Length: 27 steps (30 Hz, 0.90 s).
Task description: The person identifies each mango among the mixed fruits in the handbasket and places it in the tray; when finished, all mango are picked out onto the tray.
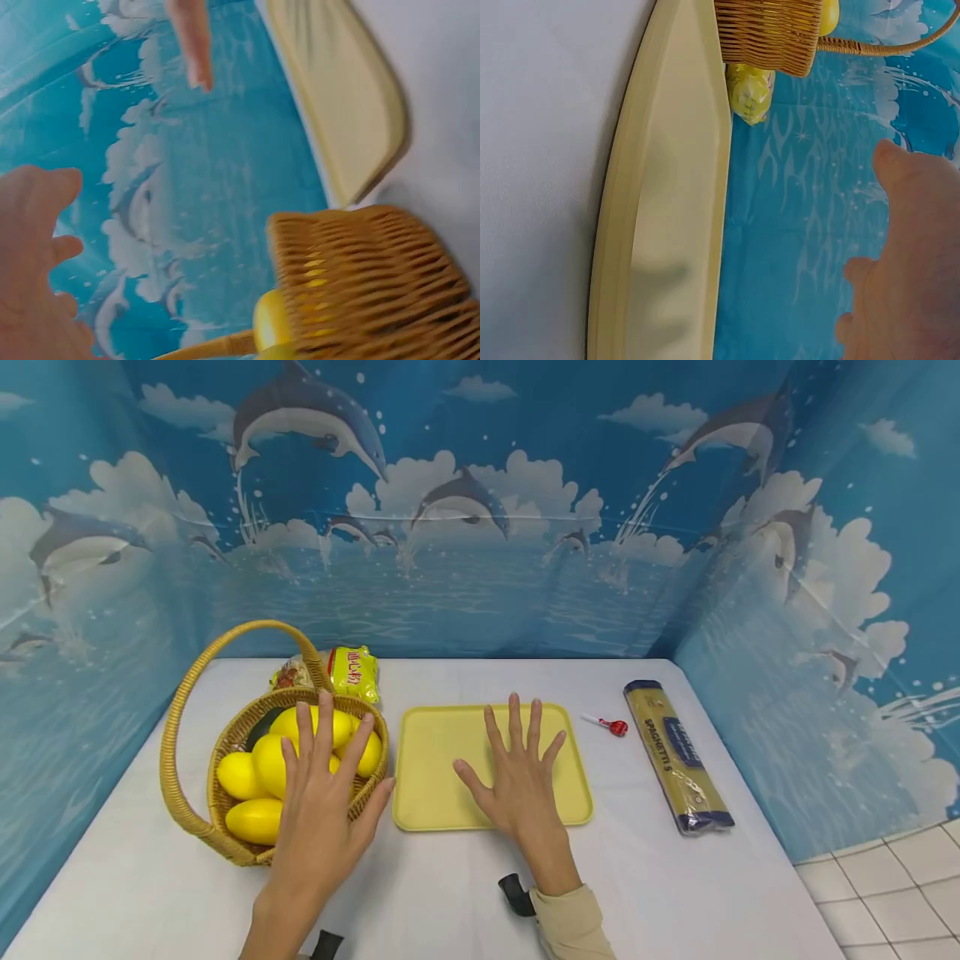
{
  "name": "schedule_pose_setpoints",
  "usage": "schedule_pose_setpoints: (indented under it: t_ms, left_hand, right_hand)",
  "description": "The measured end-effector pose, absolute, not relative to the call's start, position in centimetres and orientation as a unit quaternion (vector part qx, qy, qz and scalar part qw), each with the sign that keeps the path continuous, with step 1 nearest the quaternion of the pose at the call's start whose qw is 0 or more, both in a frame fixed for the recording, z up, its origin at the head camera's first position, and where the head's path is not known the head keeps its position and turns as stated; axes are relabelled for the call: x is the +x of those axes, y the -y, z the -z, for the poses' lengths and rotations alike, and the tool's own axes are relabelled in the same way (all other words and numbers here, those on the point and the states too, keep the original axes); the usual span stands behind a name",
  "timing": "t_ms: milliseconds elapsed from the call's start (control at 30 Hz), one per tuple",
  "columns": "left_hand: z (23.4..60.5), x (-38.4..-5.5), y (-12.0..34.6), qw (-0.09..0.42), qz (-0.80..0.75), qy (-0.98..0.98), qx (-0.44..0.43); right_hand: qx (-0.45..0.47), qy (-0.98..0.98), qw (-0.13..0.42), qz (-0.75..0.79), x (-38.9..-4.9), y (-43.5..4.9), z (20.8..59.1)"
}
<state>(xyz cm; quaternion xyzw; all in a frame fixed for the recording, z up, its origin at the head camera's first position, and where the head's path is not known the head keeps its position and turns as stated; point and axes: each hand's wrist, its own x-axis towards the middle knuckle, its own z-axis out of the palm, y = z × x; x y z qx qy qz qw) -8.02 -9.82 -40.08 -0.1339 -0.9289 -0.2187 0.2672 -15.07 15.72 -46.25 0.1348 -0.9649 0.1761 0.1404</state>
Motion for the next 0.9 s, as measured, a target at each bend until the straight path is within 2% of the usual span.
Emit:
schedule_pose_setpoints:
  t_ms: [233,433,567,900]
  left_hand:
    - [37.5,-6.1,11.2,0.364,0.274,0.874,-0.172]
    - [35.3,-5.5,12.7,0.438,0.260,0.839,-0.192]
    - [34.1,-5.4,14.1,0.437,0.257,0.845,-0.168]
    - [33.6,-5.7,18.1,0.347,0.235,0.906,-0.060]
  right_hand:
    - [0.136,0.966,0.132,-0.173,-15.0,-15.8,45.9]
    - [0.134,0.968,0.125,-0.170,-14.9,-15.9,45.9]
    - [0.134,0.968,0.124,-0.174,-15.0,-15.9,46.0]
    - [0.137,0.967,0.118,-0.177,-15.1,-15.6,45.7]
